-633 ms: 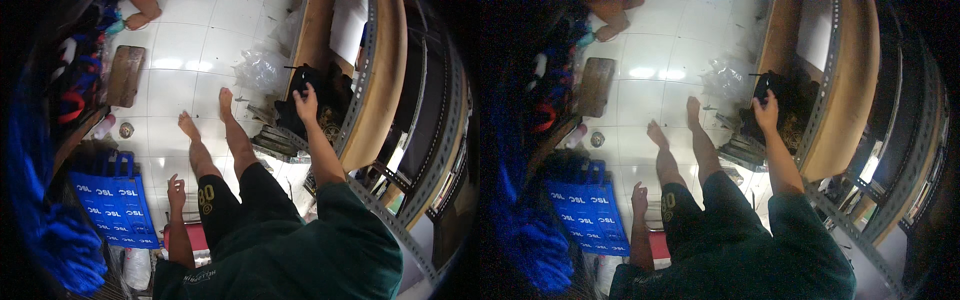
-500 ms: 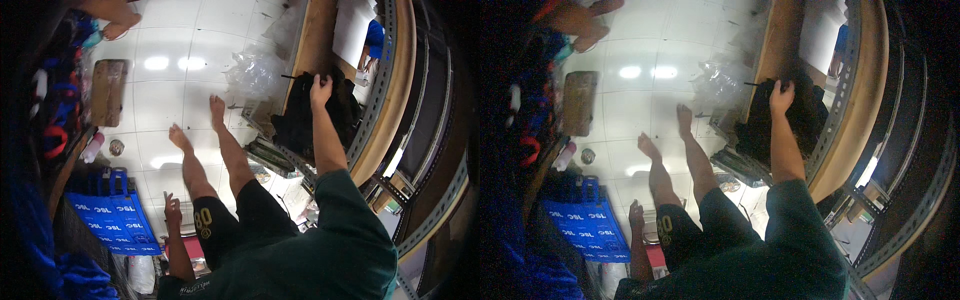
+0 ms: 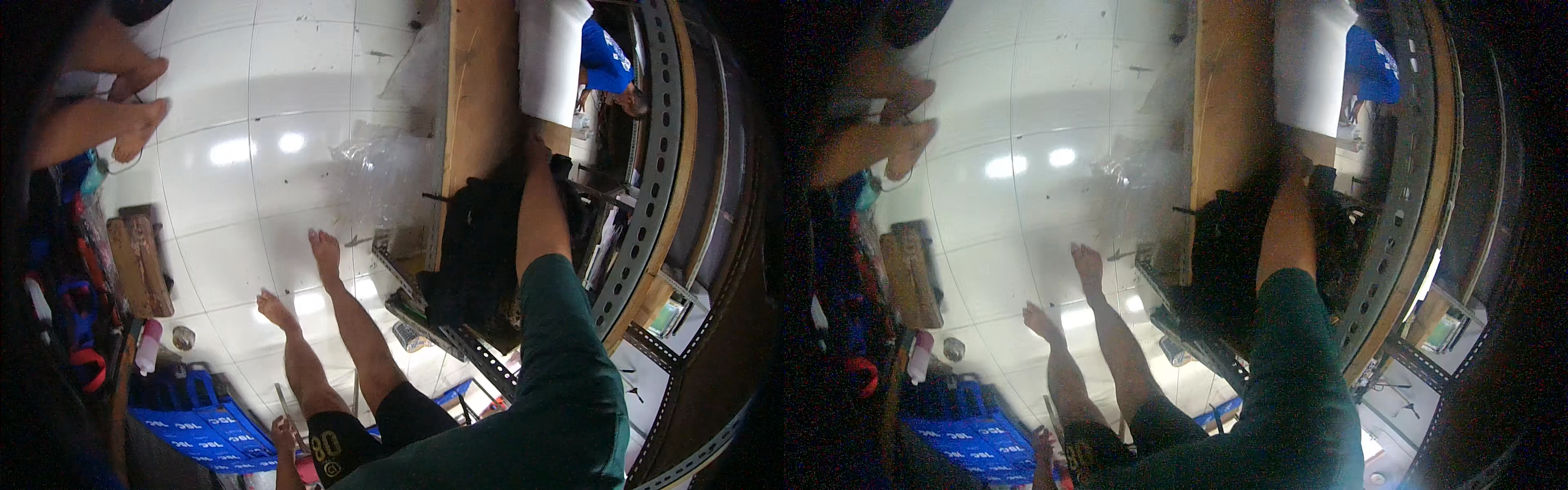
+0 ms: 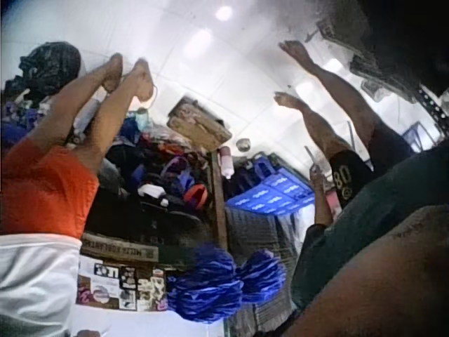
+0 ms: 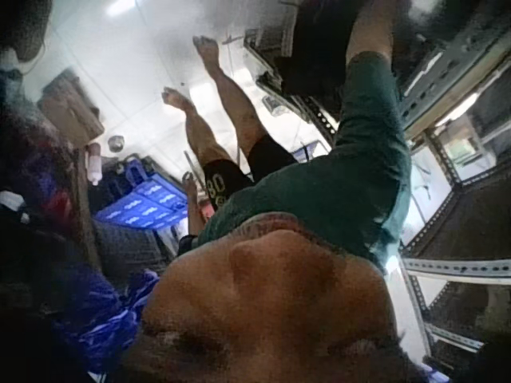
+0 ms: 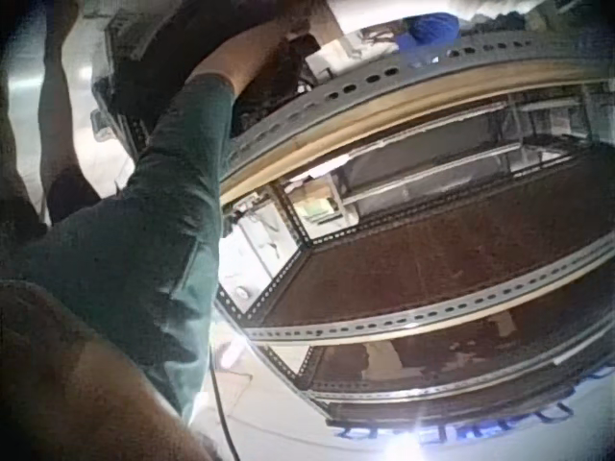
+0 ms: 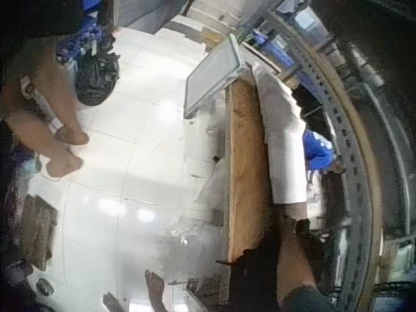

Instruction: The person sits on the floor and repeatedly folds blue tote bags with 'TSC' branding. They pick up a bag, fold it in half, and place it on a growing stack. The person occasionally touches their face and later stands up to walk around the room.

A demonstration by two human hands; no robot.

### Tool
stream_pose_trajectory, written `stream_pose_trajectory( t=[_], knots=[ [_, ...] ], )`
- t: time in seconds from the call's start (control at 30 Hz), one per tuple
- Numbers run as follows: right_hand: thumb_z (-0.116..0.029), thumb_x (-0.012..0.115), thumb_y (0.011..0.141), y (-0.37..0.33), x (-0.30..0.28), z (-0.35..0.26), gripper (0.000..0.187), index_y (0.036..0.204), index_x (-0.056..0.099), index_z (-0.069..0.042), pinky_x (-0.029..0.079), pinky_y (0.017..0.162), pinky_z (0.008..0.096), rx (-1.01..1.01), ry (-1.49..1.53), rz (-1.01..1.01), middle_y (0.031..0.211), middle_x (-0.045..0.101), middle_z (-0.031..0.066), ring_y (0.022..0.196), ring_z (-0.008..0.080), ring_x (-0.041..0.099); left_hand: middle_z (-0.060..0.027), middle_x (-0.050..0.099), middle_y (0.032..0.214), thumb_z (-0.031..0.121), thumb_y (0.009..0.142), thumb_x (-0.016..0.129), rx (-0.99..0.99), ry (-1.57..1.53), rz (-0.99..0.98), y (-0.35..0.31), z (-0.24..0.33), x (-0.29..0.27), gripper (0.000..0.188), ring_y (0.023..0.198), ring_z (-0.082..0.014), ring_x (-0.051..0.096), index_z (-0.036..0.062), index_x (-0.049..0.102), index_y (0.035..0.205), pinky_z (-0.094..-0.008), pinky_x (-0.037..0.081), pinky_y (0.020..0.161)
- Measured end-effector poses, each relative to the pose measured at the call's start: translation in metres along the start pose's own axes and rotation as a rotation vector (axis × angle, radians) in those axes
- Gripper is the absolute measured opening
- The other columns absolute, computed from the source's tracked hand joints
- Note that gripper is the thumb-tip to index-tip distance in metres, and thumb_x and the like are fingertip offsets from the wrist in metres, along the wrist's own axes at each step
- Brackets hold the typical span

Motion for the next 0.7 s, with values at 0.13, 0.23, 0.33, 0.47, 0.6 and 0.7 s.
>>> stream_pose_trajectory(
  t=[0.13,0.23,0.33,0.47,0.6,0.7],
  knots=[
    [-0.014,0.048,0.083,0.002,0.001,-0.007,0.017,0.097,0.047,-0.005,0.041,0.078,0.0358,0.001,0.057,0.068,0.091,0.051,0.0119,0.084,0.0259,0.049,-0.0109,0.056,0.08,0.017,0.085,0.056,0.133,0.022,0.039,0.009,-0.011,-0.027,0.033,0.068,-0.0154,0.055,-0.0008,0.049,0.111,-0.0253,0.049,0.051],
    [-0.012,0.047,0.082,-0.025,-0.002,-0.025,0.012,0.093,0.048,-0.006,0.041,0.077,0.0355,0.002,0.126,0.146,0.088,0.05,0.0111,0.082,0.0254,0.049,-0.0111,0.056,0.083,0.02,0.084,0.057,0.145,0.083,0.049,0.005,0.009,-0.043,0.036,0.067,-0.0169,0.056,0.001,0.049,0.113,-0.0284,0.049,0.054],
    [-0.01,0.045,0.082,-0.069,-0.018,-0.057,0.008,0.089,0.049,-0.008,0.041,0.076,0.0351,0.018,0.286,0.179,0.086,0.049,0.0102,0.08,0.0249,0.048,-0.0131,0.056,0.089,0.024,0.083,0.059,0.271,0.202,0.05,-0.023,0.044,-0.039,0.038,0.065,-0.0175,0.057,0.0037,0.05,0.114,-0.0281,0.048,0.056],
    [-0.011,0.048,0.079,-0.175,-0.087,-0.108,0.009,0.088,0.049,-0.013,0.046,0.062,0.0333,0.544,1.57,-0.435,0.083,0.052,0.0053,0.072,0.0238,0.053,-0.0148,0.058,0.092,0.025,0.083,0.06,0.351,0.132,0.023,-0.043,0.062,-0.047,0.038,0.067,-0.0193,0.059,0.0058,0.051,0.114,-0.0297,0.049,0.058],
    [-0.018,0.056,0.075,-0.276,-0.233,-0.179,0.033,0.105,0.052,-0.004,0.048,0.072,0.0345,0.63,1.749,-0.998,0.093,0.059,0.0084,0.082,0.022,0.057,-0.0122,0.062,0.083,0.024,0.082,0.06,0.576,0.241,0.02,-0.091,0.085,-0.053,0.037,0.067,-0.0187,0.062,0.006,0.051,0.113,-0.0297,0.049,0.06],
    [-0.031,0.047,0.078,-0.324,-0.307,-0.156,0.054,0.126,0.043,-0.006,0.047,0.084,0.041,0.841,1.783,-1.297,0.121,0.052,0.015,0.102,0.0297,0.056,-0.0125,0.062,0.082,0.026,0.081,0.062,0.668,0.345,-0.002,-0.128,0.105,-0.07,0.037,0.068,-0.0181,0.062,0.0067,0.053,0.111,-0.0303,0.048,0.059]
  ],
)
Point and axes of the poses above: each hand's wrist, its own y-axis towards the middle knuckle, its own x-axis out of the palm, z = x × y, the point moved 1 cm from there along y, towards the middle knuckle
